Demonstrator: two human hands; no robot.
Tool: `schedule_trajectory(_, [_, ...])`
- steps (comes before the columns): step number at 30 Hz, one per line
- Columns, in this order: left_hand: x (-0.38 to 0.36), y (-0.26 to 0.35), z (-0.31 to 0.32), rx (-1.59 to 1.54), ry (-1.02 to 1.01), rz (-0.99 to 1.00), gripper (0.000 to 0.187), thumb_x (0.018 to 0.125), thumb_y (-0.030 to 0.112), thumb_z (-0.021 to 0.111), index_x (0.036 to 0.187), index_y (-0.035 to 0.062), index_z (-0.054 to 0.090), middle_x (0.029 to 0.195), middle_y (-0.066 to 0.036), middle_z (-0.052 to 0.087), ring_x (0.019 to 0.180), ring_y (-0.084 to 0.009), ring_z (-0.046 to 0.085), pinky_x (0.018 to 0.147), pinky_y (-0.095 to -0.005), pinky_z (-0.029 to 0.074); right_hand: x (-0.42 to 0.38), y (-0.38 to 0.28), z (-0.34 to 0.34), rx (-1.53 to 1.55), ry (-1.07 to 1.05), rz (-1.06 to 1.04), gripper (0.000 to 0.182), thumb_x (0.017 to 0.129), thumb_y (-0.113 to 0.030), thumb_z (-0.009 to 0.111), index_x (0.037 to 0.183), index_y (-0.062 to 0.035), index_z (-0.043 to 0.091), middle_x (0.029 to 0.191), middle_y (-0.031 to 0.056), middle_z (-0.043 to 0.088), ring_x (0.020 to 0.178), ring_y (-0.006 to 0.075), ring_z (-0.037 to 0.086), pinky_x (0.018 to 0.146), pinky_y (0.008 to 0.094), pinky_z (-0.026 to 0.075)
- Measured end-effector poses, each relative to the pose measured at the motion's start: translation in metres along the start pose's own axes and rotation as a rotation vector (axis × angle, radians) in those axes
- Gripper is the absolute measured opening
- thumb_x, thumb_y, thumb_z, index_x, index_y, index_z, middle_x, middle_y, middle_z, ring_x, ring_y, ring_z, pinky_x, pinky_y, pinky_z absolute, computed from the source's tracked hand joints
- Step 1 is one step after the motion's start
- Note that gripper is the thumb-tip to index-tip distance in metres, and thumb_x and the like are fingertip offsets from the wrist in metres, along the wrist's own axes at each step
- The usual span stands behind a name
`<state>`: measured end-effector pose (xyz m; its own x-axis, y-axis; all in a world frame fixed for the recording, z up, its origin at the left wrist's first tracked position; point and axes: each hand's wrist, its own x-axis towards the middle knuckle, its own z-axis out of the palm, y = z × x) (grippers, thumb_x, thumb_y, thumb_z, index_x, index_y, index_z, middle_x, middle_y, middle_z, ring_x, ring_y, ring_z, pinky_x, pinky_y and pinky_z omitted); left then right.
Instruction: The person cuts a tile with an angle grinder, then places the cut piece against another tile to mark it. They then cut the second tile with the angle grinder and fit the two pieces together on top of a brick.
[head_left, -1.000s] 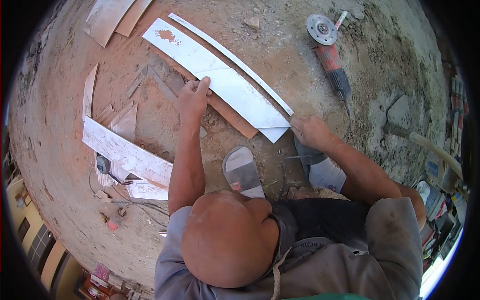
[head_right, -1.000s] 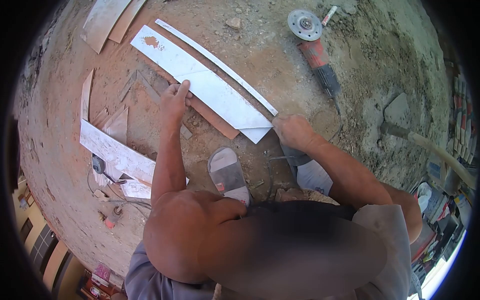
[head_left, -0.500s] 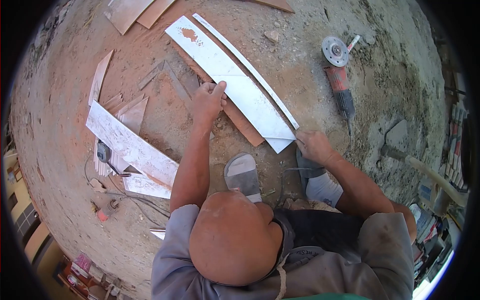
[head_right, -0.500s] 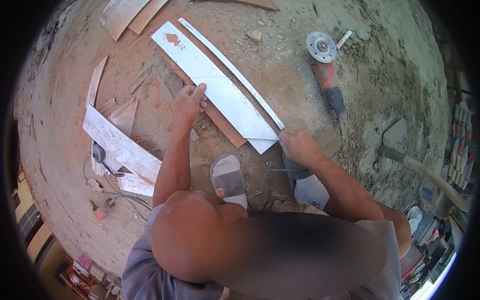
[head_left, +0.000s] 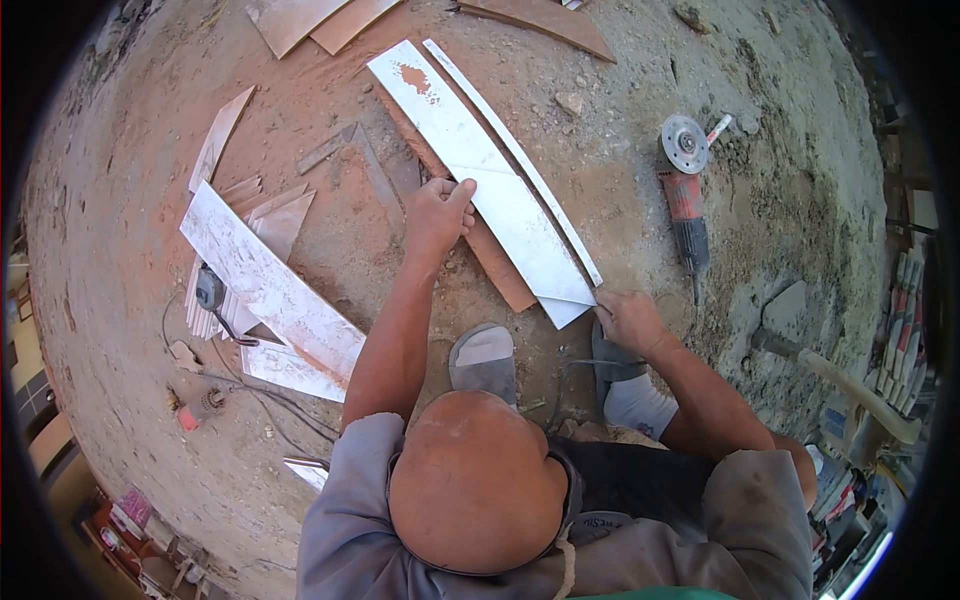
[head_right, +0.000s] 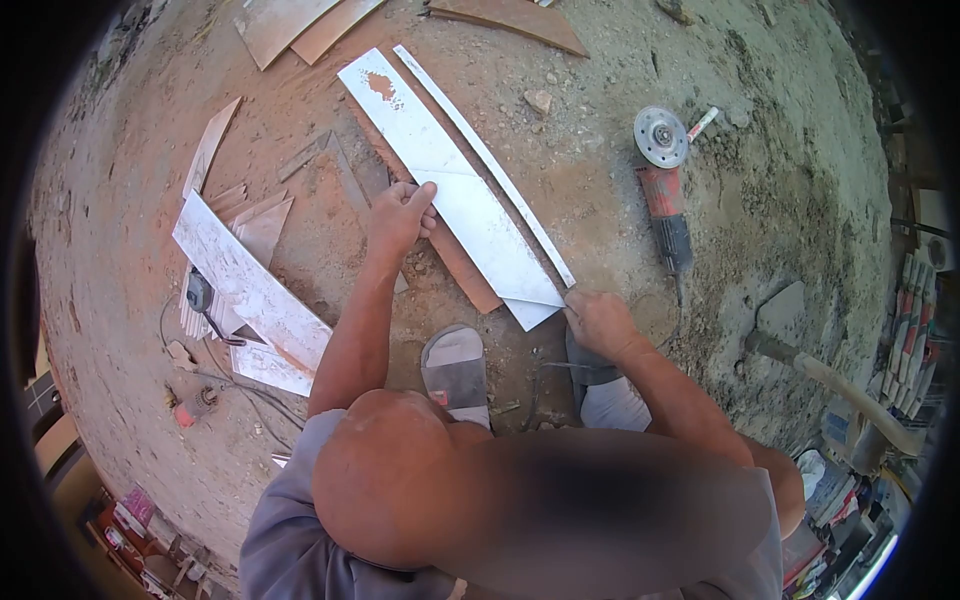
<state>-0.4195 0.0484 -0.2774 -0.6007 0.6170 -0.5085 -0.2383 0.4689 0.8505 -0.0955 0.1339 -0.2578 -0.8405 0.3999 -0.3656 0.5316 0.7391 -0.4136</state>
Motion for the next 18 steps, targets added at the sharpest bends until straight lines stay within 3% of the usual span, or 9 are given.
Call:
schedule_trajectory(8, [0.0, -0.001, 0.0, -0.02, -0.005, -0.008, 0.031, 0.091, 0.028, 0.067, 0.086, -0.0025, 0.061, 0.071, -0.006, 0.063, 0.056, -0.0104, 0.059, 0.049, -0.0242, 0.048, 0.001, -0.001, -0.002, -0.013, -0.006, 0.015, 0.014, 0.087, -0.02, 0.059, 0.086, -0.0065, 0.058, 0.08, 0.0159, 0.064, 0.077, 0.0388, 0.064, 0.068, 0.0487, 0.051])
schedule_trajectory(10, [0.0, 0.0, 0.0, -0.026, 0.001, -0.011, 0.031, 0.09, 0.027, 0.067, 0.086, -0.0026, 0.061, 0.07, -0.006, 0.063, 0.055, -0.0103, 0.059, 0.048, -0.0243, 0.047, 0.004, -0.003, -0.007, 0.002, -0.103, 0.082, 0.016, 0.087, -0.021, 0.059, 0.092, -0.0064, 0.061, 0.083, 0.0172, 0.066, 0.08, 0.0392, 0.065, 0.072, 0.0493, 0.051])
schedule_trajectory(14, [0.001, -0.001, 0.0, -0.037, 0.005, -0.013, 0.031, 0.09, 0.028, 0.068, 0.086, -0.0027, 0.061, 0.069, -0.006, 0.063, 0.054, -0.0104, 0.059, 0.048, -0.0243, 0.047, 0.009, -0.002, -0.008, -0.034, -0.086, 0.209, 0.023, 0.086, -0.021, 0.058, 0.103, -0.0067, 0.063, 0.09, 0.0202, 0.066, 0.084, 0.0394, 0.065, 0.076, 0.0495, 0.052])
schedule_trajectory(16, [-0.001, 0.0, 0.0, -0.053, 0.003, -0.019, 0.031, 0.09, 0.028, 0.068, 0.086, -0.0028, 0.061, 0.069, -0.006, 0.063, 0.054, -0.0103, 0.059, 0.048, -0.0245, 0.047, 0.024, -0.027, -0.031, 0.124, 0.056, 0.355, 0.037, 0.086, -0.026, 0.06, 0.117, -0.0061, 0.059, 0.103, 0.0232, 0.065, 0.093, 0.0407, 0.064, 0.082, 0.0484, 0.051])
schedule_trajectory(18, [-0.003, 0.003, 0.0, -0.039, -0.005, -0.035, 0.031, 0.09, 0.029, 0.068, 0.086, -0.0014, 0.061, 0.07, -0.005, 0.062, 0.056, -0.0102, 0.059, 0.049, -0.0243, 0.048, 0.037, -0.05, -0.034, 0.131, 0.115, 0.344, 0.06, 0.085, -0.036, 0.064, 0.131, -0.0026, 0.047, 0.119, 0.0251, 0.058, 0.107, 0.0417, 0.059, 0.089, 0.0484, 0.05])
